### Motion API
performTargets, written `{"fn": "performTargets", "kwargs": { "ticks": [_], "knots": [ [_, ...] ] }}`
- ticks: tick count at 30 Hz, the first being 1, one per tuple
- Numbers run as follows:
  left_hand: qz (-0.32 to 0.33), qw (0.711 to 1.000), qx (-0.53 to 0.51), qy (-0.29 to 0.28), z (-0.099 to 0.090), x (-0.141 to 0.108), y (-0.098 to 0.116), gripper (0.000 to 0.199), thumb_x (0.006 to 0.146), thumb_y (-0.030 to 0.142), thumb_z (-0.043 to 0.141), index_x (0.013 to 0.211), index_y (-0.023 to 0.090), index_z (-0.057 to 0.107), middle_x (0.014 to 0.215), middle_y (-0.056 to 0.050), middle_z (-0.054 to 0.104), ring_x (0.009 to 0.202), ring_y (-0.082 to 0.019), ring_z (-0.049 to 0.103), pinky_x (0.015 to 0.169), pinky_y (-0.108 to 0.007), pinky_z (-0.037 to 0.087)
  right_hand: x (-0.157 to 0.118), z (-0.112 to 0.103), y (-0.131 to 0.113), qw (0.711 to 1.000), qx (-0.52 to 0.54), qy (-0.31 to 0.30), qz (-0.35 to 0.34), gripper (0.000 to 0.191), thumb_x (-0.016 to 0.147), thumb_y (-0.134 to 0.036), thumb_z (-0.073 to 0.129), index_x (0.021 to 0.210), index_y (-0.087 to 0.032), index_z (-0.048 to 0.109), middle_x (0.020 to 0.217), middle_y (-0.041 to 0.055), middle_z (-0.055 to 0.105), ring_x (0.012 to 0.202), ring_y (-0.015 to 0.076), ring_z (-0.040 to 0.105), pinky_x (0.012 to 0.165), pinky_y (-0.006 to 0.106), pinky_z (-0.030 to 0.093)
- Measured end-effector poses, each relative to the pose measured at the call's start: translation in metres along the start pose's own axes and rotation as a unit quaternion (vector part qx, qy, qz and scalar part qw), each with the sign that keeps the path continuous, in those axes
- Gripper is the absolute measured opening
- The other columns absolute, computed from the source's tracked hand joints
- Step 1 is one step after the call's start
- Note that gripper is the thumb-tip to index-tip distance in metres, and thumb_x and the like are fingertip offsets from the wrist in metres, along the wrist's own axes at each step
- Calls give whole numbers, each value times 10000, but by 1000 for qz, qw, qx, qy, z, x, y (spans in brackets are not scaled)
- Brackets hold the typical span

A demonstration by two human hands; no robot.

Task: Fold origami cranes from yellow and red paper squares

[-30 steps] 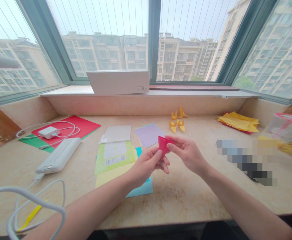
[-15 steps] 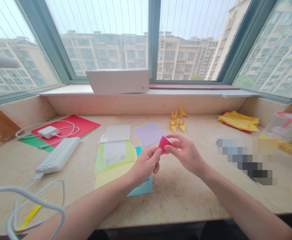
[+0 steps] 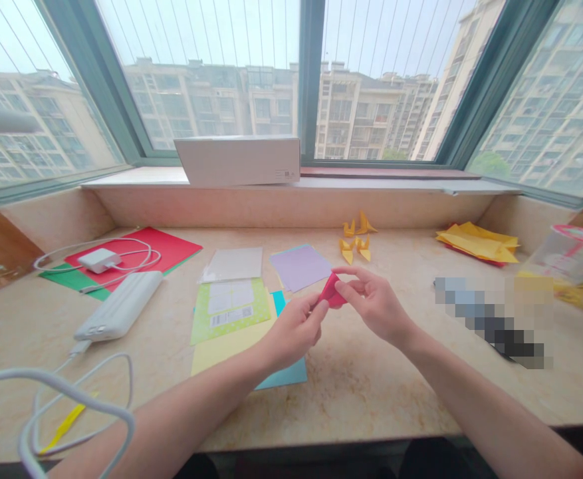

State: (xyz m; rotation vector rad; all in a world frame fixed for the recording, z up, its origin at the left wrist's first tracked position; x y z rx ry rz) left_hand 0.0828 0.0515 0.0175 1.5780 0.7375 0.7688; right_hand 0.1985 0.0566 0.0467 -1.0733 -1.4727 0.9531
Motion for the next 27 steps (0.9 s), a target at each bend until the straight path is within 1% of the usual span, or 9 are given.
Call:
{"fn": "performTargets", "kwargs": {
  "ticks": [3, 7, 9, 12, 16, 19, 22, 24, 27],
  "knots": [
    [-3, 1000, 15, -3, -2, 0, 1, 419, 989, 426, 444, 1199, 104, 612, 454, 96, 354, 392, -83, 324, 408, -204, 265, 1, 3, 2, 999, 42, -18, -3, 377, 915, -451, 642, 1169, -177, 598, 871, 85, 787, 771, 214, 762, 765, 383, 617],
    [8, 998, 65, -7, -4, 1, 6, 353, 979, 389, 470, 1113, 131, 670, 513, 64, 413, 422, -87, 360, 433, -223, 262, 2, 6, 8, 996, 87, -36, 11, 413, 914, -500, 630, 1168, -176, 595, 891, 91, 784, 772, 209, 763, 751, 384, 639],
    [18, 997, 78, -9, -4, 1, 7, 316, 970, 374, 483, 1047, 149, 691, 533, 55, 427, 443, -92, 362, 450, -236, 257, 2, 7, 11, 995, 81, -41, 29, 398, 903, -520, 638, 1083, -166, 649, 859, 90, 783, 747, 208, 762, 744, 381, 646],
    [16, 997, 73, -2, -4, 0, 5, 281, 964, 367, 486, 925, 165, 677, 495, 61, 399, 444, -101, 351, 454, -247, 239, 1, 9, 14, 996, 60, -53, 45, 384, 886, -532, 653, 924, -156, 723, 845, 89, 781, 763, 209, 762, 782, 383, 649],
    [-20, 998, 55, -2, -3, -1, -1, 280, 954, 395, 499, 801, 181, 595, 453, 65, 416, 418, -98, 351, 439, -240, 241, 1, 8, 14, 996, 58, -53, 47, 393, 873, -545, 664, 899, -163, 755, 825, 76, 776, 777, 214, 763, 809, 400, 648],
    [-32, 999, 39, -16, 0, -1, -2, 316, 961, 450, 485, 851, 174, 594, 437, 71, 421, 397, -95, 351, 431, -232, 252, 2, 5, 13, 997, 55, -41, 43, 405, 865, -559, 665, 895, -164, 752, 812, 73, 773, 767, 218, 764, 804, 413, 648],
    [-16, 1000, 8, -24, 2, 0, 0, 391, 967, 521, 448, 865, 166, 578, 470, 82, 398, 379, -87, 389, 422, -226, 279, 2, 3, 12, 997, 57, -25, 38, 423, 864, -571, 659, 872, -155, 733, 794, 77, 770, 756, 220, 764, 789, 416, 646],
    [-7, 999, -21, -28, 3, 1, -1, 428, 963, 557, 439, 806, 171, 538, 526, 85, 388, 373, -79, 433, 417, -225, 309, 2, 2, 12, 997, 66, -17, 37, 427, 868, -570, 655, 900, -149, 716, 793, 82, 770, 742, 219, 763, 772, 411, 644],
    [-12, 999, -41, -23, 3, 2, -5, 435, 968, 557, 438, 782, 170, 513, 566, 77, 418, 377, -76, 478, 422, -226, 343, 1, 1, 13, 997, 67, -9, 34, 451, 884, -539, 654, 1142, -169, 651, 800, 71, 775, 714, 214, 759, 696, 373, 634]
  ]
}}
Point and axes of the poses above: each hand's wrist, its own x-axis towards the middle knuckle, its own z-axis out of the palm, y = z × x, the point moved 10 cm from there along x, towards the middle knuckle
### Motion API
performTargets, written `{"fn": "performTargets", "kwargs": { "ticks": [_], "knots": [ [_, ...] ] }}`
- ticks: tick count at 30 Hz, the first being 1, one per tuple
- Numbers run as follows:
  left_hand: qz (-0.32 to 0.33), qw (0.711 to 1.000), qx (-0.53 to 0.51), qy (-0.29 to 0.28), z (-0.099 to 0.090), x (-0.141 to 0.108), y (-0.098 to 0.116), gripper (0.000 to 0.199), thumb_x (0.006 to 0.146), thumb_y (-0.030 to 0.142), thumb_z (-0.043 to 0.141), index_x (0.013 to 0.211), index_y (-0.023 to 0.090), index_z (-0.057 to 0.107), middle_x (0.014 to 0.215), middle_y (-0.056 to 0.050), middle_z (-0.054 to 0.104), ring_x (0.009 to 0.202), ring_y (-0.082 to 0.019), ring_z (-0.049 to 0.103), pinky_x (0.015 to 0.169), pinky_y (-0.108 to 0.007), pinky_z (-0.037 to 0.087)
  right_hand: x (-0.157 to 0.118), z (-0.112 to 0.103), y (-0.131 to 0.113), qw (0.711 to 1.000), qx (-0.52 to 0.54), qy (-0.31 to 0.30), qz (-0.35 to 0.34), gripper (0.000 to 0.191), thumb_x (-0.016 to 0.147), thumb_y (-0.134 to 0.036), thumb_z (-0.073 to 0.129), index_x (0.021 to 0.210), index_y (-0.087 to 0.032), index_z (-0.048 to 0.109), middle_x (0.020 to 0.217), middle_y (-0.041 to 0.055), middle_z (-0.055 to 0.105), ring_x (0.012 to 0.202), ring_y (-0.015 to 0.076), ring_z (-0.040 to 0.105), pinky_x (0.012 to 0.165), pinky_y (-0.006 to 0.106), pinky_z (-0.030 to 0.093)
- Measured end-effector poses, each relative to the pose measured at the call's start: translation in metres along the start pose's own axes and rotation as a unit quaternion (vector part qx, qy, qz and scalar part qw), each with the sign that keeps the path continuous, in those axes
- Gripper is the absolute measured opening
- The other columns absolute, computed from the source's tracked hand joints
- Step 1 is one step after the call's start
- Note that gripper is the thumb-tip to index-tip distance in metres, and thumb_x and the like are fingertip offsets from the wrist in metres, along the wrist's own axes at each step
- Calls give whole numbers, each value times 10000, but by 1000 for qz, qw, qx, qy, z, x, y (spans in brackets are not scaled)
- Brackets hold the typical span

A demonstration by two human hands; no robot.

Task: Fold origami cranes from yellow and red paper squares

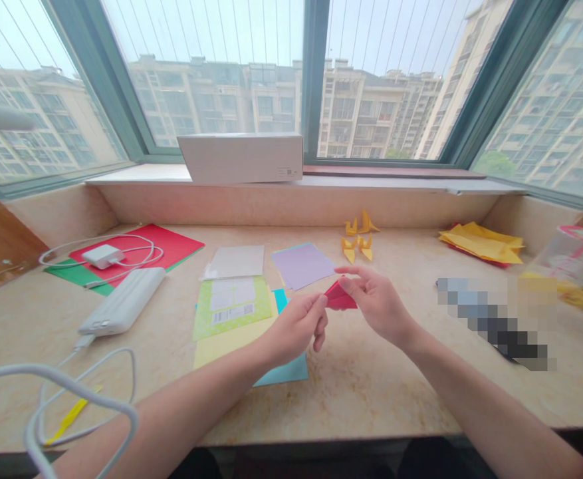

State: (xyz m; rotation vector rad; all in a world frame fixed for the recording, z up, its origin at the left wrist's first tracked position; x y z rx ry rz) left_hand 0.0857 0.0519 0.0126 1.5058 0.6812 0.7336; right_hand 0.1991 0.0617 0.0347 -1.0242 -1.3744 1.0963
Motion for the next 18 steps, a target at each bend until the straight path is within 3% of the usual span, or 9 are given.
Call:
{"fn": "performTargets", "kwargs": {
  "ticks": [2, 6, 9, 12, 18],
  "knots": [
    [-4, 1000, -3, 5, -1, 0, -1, 435, 972, 548, 438, 777, 167, 516, 558, 71, 442, 380, -78, 487, 426, -226, 352, 0, 0, -2, 1000, -22, -8, -14, 476, 903, -522, 637, 1240, -187, 602, 809, 67, 776, 697, 204, 749, 608, 313, 602],
    [-8, 1000, -28, 1, 0, -1, 1, 469, 952, 583, 458, 739, 168, 510, 549, 64, 456, 384, -74, 486, 429, -224, 357, -1, 1, -6, 997, -69, -29, -33, 427, 911, -534, 617, 1131, -170, 659, 788, 69, 755, 639, 179, 701, 492, 248, 504],
    [-11, 999, -32, 9, -2, -1, 2, 483, 942, 594, 473, 715, 169, 504, 543, 61, 458, 386, -70, 481, 431, -222, 348, -1, 1, -10, 995, -85, -36, -49, 464, 938, -568, 546, 1127, -162, 663, 768, 55, 730, 536, 141, 620, 477, 258, 480],
    [-14, 999, -47, 13, -4, 0, 1, 466, 945, 580, 483, 742, 162, 520, 547, 63, 459, 395, -68, 481, 440, -221, 332, -2, 5, -10, 990, -116, -54, -55, 469, 915, -545, 597, 1208, -179, 622, 828, 44, 721, 535, 125, 585, 496, 262, 477],
    [-17, 992, -122, -30, 4, 0, 1, 396, 922, 527, 549, 879, 136, 599, 616, 46, 502, 431, -78, 507, 484, -239, 377, 1, 5, -5, 991, -116, -47, -43, 343, 914, -442, 633, 1160, -206, 593, 789, 5, 699, 478, 93, 505, 463, 243, 416]
  ]
}}
Point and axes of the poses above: each hand's wrist, its own x-axis towards the middle knuckle, its own z-axis out of the palm, y = z × x, the point moved 10 cm from there along x, towards the middle knuckle
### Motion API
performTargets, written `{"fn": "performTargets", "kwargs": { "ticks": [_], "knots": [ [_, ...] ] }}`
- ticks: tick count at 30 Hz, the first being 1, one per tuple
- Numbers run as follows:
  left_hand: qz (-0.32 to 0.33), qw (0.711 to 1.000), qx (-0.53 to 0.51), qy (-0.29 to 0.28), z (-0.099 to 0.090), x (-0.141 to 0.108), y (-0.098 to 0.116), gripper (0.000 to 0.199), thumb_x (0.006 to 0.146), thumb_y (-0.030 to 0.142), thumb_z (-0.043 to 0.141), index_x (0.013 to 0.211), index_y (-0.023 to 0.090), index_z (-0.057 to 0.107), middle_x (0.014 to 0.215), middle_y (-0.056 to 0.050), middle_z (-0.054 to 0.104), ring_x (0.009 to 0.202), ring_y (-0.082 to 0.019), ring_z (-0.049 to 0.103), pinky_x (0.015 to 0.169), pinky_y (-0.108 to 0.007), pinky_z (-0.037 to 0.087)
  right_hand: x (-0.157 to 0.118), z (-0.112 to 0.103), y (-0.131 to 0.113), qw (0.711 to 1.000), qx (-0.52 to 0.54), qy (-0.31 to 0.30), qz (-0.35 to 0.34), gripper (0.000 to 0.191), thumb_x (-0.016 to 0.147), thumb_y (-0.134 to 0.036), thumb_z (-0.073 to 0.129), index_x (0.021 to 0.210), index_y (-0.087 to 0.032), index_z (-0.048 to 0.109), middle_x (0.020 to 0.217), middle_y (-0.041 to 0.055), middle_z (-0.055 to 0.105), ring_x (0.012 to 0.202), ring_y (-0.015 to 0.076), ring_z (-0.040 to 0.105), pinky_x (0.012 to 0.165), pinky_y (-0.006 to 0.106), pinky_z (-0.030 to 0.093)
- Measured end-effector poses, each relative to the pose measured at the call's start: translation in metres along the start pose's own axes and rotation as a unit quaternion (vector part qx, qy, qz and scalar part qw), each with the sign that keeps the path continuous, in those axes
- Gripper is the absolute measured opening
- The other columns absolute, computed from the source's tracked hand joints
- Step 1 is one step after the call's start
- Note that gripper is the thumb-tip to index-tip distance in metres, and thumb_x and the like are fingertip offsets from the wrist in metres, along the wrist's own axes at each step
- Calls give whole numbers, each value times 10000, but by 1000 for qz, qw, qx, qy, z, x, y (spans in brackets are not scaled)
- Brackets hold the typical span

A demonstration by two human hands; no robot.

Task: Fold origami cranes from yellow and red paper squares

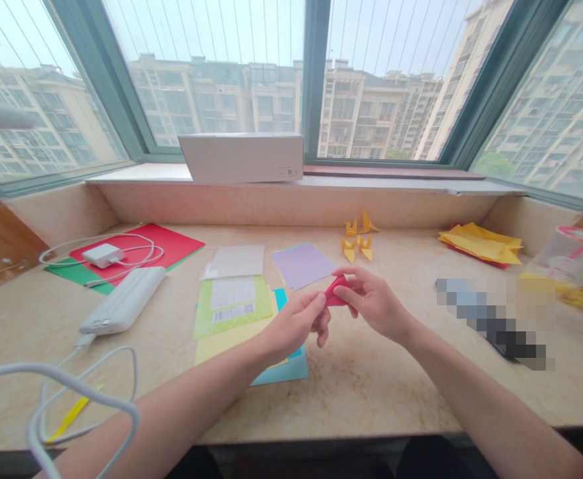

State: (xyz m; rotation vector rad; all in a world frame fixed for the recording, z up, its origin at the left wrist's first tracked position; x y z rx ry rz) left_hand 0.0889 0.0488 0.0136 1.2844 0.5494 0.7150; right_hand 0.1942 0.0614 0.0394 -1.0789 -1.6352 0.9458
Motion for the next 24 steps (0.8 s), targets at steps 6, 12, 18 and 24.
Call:
{"fn": "performTargets", "kwargs": {
  "ticks": [6, 12, 18, 24],
  "knots": [
    [34, 997, 31, 67, -15, -1, 10, 345, 926, 444, 564, 892, 113, 654, 692, -17, 625, 467, -94, 565, 511, -246, 435, 2, -3, -1, 1000, 30, 1, 6, 318, 904, -447, 635, 1105, -209, 567, 743, -11, 687, 430, 82, 481, 411, 229, 383],
    [46, 990, 62, 114, -27, -2, 18, 313, 930, 398, 575, 971, 106, 681, 803, -75, 716, 508, -112, 628, 577, -267, 494, 3, -6, -2, 999, 42, 6, 8, 345, 900, -459, 636, 1127, -210, 558, 789, 4, 710, 408, 70, 454, 387, 227, 359],
    [48, 990, 73, 107, -25, 0, 18, 288, 893, 375, 642, 971, 99, 672, 816, -79, 722, 524, -109, 634, 592, -263, 501, 2, -6, -6, 998, 60, 11, 6, 308, 915, -438, 622, 1123, -220, 558, 772, -13, 692, 409, 63, 420, 390, 223, 336],
    [60, 987, 107, 104, -23, -1, 23, 258, 915, 365, 610, 929, 109, 631, 785, -56, 707, 524, -111, 647, 573, -245, 490, 2, -4, -7, 998, 69, 5, 3, 295, 924, -435, 616, 1123, -225, 561, 741, -23, 678, 409, 70, 423, 393, 230, 327]
  ]
}}
Point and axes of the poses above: each hand's wrist, its own x-axis towards the middle knuckle, its own z-axis out of the palm, y = z × x, the point moved 10 cm from there along x, towards the middle knuckle
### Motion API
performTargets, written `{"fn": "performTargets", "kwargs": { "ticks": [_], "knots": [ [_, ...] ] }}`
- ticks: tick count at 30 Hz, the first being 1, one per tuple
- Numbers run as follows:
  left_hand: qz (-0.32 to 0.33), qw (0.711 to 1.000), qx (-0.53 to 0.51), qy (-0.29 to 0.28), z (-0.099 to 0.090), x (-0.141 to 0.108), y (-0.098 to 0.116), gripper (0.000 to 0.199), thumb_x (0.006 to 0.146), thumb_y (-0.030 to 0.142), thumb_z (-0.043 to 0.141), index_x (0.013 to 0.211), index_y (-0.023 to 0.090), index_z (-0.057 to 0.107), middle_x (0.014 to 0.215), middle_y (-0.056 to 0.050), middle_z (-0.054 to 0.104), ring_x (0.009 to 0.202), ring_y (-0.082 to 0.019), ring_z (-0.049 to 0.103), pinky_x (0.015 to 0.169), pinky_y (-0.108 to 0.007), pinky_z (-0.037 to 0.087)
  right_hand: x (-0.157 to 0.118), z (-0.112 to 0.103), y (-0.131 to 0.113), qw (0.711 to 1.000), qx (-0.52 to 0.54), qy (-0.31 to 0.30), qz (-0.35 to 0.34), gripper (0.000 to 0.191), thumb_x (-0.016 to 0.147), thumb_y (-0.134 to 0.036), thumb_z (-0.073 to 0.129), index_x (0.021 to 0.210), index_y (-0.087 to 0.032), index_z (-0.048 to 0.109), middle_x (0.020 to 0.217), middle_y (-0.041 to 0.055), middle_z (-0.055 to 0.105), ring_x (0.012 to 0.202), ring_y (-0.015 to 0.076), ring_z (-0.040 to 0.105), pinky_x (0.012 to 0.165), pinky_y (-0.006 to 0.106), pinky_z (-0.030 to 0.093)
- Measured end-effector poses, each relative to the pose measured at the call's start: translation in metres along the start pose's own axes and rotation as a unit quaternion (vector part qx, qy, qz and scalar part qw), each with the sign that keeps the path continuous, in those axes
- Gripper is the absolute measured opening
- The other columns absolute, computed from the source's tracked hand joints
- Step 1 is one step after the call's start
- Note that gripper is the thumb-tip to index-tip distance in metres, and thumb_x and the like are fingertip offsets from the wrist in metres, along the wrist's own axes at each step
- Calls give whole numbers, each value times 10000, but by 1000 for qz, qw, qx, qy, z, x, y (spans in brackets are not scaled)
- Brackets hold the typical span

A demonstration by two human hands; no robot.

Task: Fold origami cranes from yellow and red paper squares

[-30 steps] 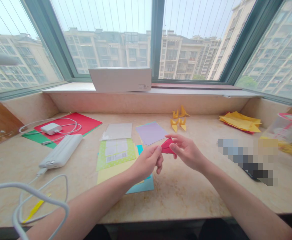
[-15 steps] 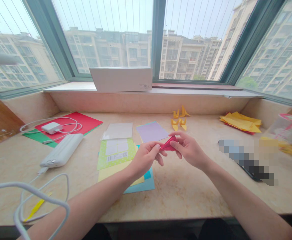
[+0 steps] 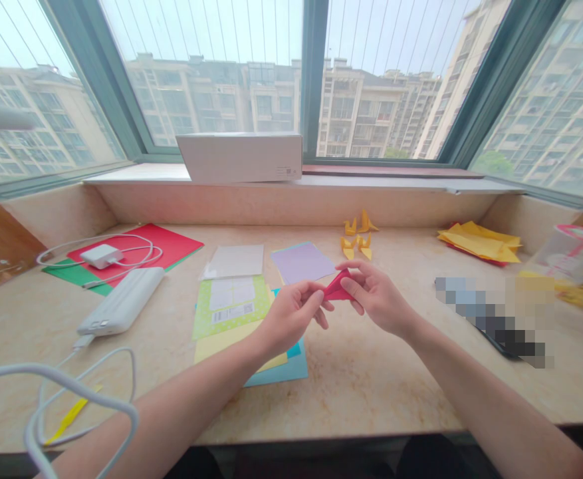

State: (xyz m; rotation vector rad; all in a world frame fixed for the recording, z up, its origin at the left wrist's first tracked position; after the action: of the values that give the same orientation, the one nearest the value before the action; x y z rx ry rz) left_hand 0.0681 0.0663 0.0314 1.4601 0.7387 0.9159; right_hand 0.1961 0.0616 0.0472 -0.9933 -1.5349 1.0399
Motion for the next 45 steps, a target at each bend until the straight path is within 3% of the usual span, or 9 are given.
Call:
{"fn": "performTargets", "kwargs": {
  "ticks": [6, 11, 15, 22, 32, 35, 45],
  "knots": [
    [-17, 999, 23, -37, 8, -3, -6, 390, 928, 498, 568, 931, 113, 634, 667, -34, 676, 485, -126, 636, 516, -232, 465, -3, 16, 6, 998, 15, -53, 9, 362, 937, -436, 611, 1218, -212, 565, 794, -1, 679, 446, 71, 482, 422, 222, 361],
    [-3, 1000, -9, 14, -4, 1, -4, 382, 915, 496, 591, 892, 116, 616, 651, -20, 662, 491, -108, 614, 529, -222, 472, -6, 20, -2, 994, 61, -93, 11, 595, 953, -427, 596, 1478, -232, 394, 920, 33, 699, 595, 109, 621, 587, 274, 507],
    [-7, 1000, -25, 15, -5, 2, -6, 364, 909, 482, 602, 883, 119, 603, 658, -27, 675, 489, -110, 619, 527, -224, 478, -6, 16, 0, 995, 54, -79, 14, 575, 901, -346, 682, 1429, -228, 488, 874, 12, 692, 683, 130, 663, 692, 307, 555],
    [-18, 999, -26, 6, -1, -1, -5, 345, 897, 465, 626, 828, 132, 574, 707, -47, 708, 491, -125, 656, 528, -233, 506, -2, 13, 15, 996, 60, -56, 26, 473, 862, -296, 719, 1315, -210, 611, 851, 14, 719, 660, 127, 665, 670, 302, 568],
    [-36, 999, -8, 14, -3, -1, -12, 330, 900, 434, 632, 828, 112, 612, 753, -66, 710, 517, -147, 695, 532, -237, 541, -1, 14, 9, 998, 8, -59, 26, 304, 889, -326, 688, 1154, -179, 713, 814, 21, 719, 630, 121, 659, 627, 269, 557],
    [-32, 999, 9, 11, -1, -2, -13, 342, 903, 449, 626, 860, 110, 631, 767, -76, 719, 515, -151, 698, 534, -241, 548, -1, 13, 10, 998, -10, -53, 29, 254, 901, -344, 671, 1065, -161, 738, 810, 33, 726, 630, 120, 655, 623, 262, 550],
    [-8, 997, 72, -14, 3, -3, -8, 364, 918, 434, 613, 1059, 113, 711, 924, -110, 743, 611, -170, 726, 593, -262, 579, -1, 9, 14, 998, -1, -28, 50, 325, 875, -397, 699, 1088, -153, 728, 858, 73, 768, 631, 145, 696, 608, 274, 559]
  ]
}}
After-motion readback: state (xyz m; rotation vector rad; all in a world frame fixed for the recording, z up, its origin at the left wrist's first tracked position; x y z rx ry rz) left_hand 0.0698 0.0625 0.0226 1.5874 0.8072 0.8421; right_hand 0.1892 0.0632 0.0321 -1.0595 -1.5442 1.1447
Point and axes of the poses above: each hand's wrist, its own x-axis towards the middle knuckle, its own z-axis out of the palm, y = z × x, the point moved 10 cm from there along x, towards the middle knuckle
